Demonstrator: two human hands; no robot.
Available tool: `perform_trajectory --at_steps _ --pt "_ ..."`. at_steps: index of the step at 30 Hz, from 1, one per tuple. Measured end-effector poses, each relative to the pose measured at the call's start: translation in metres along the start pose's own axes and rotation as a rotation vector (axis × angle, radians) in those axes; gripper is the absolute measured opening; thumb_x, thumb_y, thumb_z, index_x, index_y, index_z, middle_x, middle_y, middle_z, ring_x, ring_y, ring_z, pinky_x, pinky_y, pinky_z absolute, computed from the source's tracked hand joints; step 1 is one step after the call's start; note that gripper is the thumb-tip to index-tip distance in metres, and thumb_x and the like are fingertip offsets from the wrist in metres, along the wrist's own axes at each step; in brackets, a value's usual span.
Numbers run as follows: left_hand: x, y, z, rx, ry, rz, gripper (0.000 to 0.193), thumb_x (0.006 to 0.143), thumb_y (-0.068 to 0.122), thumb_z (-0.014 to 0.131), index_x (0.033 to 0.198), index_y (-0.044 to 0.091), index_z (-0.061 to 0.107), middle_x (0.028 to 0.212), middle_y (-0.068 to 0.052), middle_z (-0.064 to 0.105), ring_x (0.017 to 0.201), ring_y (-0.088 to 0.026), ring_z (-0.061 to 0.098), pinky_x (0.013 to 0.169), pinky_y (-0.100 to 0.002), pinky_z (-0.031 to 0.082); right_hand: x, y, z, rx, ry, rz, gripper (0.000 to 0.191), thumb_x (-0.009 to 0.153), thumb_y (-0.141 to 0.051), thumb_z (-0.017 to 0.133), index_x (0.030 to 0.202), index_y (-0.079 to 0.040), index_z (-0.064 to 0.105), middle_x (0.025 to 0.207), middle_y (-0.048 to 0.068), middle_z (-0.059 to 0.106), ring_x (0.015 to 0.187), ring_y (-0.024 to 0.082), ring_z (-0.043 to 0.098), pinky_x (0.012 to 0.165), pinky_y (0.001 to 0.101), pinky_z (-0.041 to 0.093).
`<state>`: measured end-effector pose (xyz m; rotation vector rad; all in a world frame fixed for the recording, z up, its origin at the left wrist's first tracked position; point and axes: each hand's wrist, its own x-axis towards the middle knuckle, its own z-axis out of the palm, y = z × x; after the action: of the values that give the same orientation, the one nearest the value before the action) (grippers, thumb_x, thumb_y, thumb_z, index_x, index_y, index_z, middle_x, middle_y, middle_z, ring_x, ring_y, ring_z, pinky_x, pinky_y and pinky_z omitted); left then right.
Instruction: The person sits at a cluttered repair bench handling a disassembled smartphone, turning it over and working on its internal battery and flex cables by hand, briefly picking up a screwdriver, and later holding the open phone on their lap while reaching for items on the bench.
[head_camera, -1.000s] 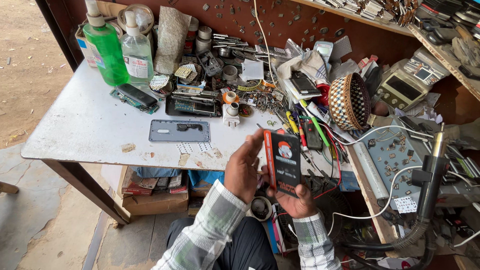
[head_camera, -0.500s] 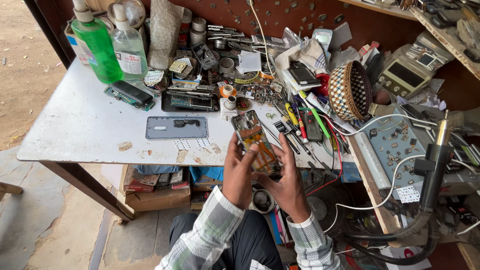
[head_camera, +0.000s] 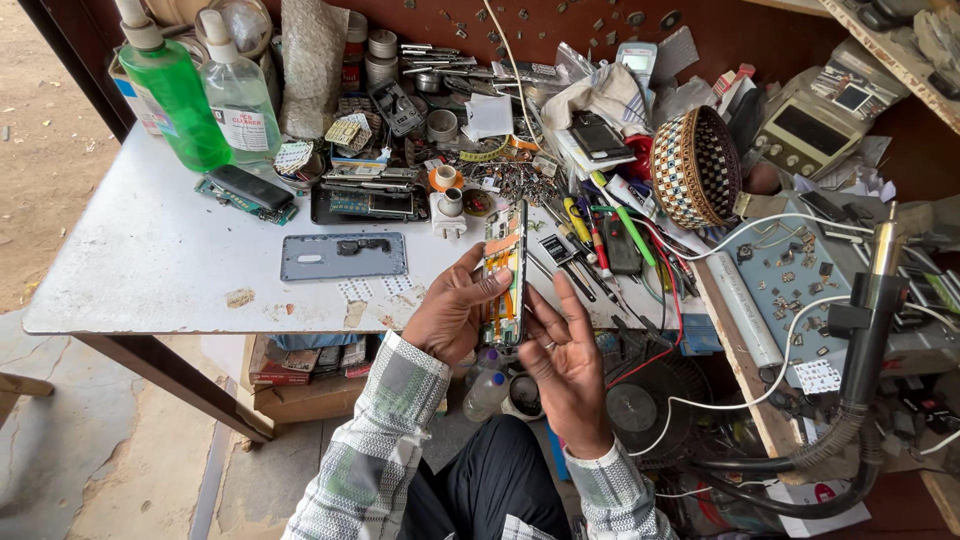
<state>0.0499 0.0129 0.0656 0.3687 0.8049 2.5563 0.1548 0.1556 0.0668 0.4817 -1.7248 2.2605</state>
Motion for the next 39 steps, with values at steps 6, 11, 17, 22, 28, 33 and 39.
perform_trajectory --at_steps 6,11,17,22,28,33,39 --pt "0.002 -0.005 -0.004 -0.078 -0.089 -0.067 0.064 0.093 0.002 0.070 0.150 -0.007 0.042 0.125 -0.012 0.070 0.112 -0.016 0.069 0.099 -0.029 0.056 0.003 0.017 -0.001 0.263 0.155 0.135 0.052 0.098 -0.004 0.065 0.148 0.002 0.050 0.138 0.012 0.061 0.125 0.015 0.059 0.109 0.0298 0.048" --pt "0.000 -0.011 -0.005 -0.073 -0.096 -0.082 0.068 0.094 0.001 0.070 0.155 -0.003 0.040 0.123 -0.012 0.069 0.107 -0.017 0.068 0.094 -0.031 0.056 0.013 0.027 -0.004 0.370 0.220 0.119 0.030 0.101 -0.006 0.067 0.129 0.002 0.060 0.120 0.008 0.066 0.109 0.012 0.065 0.097 0.0274 0.053" --pt "-0.001 -0.013 -0.004 -0.080 -0.073 -0.096 0.072 0.090 0.000 0.070 0.154 -0.002 0.037 0.125 -0.010 0.070 0.110 -0.015 0.070 0.097 -0.029 0.057 0.034 0.028 -0.008 0.298 0.315 0.159 0.019 0.099 -0.018 0.068 0.109 -0.002 0.064 0.097 0.004 0.071 0.084 0.008 0.068 0.070 0.0238 0.058" --pt "-0.002 -0.016 -0.009 -0.114 -0.094 -0.126 0.066 0.094 0.003 0.069 0.154 -0.003 0.041 0.122 -0.011 0.071 0.105 -0.016 0.072 0.091 -0.031 0.059 0.046 0.025 -0.004 0.207 0.365 0.170 0.020 0.101 -0.023 0.072 0.107 -0.005 0.066 0.087 -0.002 0.066 0.067 0.003 0.059 0.051 0.0182 0.047" --pt "0.010 -0.017 -0.033 -0.311 -0.209 -0.209 0.051 0.100 0.008 0.065 0.147 -0.001 0.045 0.114 -0.010 0.074 0.096 -0.019 0.074 0.084 -0.036 0.063 0.027 0.018 0.011 -0.028 0.230 0.064 0.042 0.098 -0.023 0.074 0.132 -0.002 0.061 0.104 0.001 0.066 0.086 0.006 0.063 0.067 0.0199 0.050" --pt "0.025 -0.014 -0.049 -0.339 -0.197 -0.217 0.049 0.101 0.006 0.063 0.146 -0.002 0.047 0.112 -0.011 0.072 0.097 -0.019 0.074 0.087 -0.034 0.064 0.007 0.013 0.023 -0.518 0.044 -0.203 0.069 0.096 -0.027 0.075 0.153 0.000 0.047 0.133 0.010 0.063 0.111 0.016 0.066 0.092 0.0282 0.057" --pt "0.031 -0.018 -0.055 -0.339 -0.246 -0.151 0.054 0.101 0.003 0.064 0.150 -0.003 0.043 0.115 -0.011 0.071 0.099 -0.017 0.073 0.086 -0.030 0.063 0.006 0.013 0.027 -0.801 0.147 -0.208 0.058 0.092 -0.026 0.077 0.144 -0.008 0.058 0.132 0.011 0.068 0.111 0.017 0.069 0.083 0.0270 0.059"
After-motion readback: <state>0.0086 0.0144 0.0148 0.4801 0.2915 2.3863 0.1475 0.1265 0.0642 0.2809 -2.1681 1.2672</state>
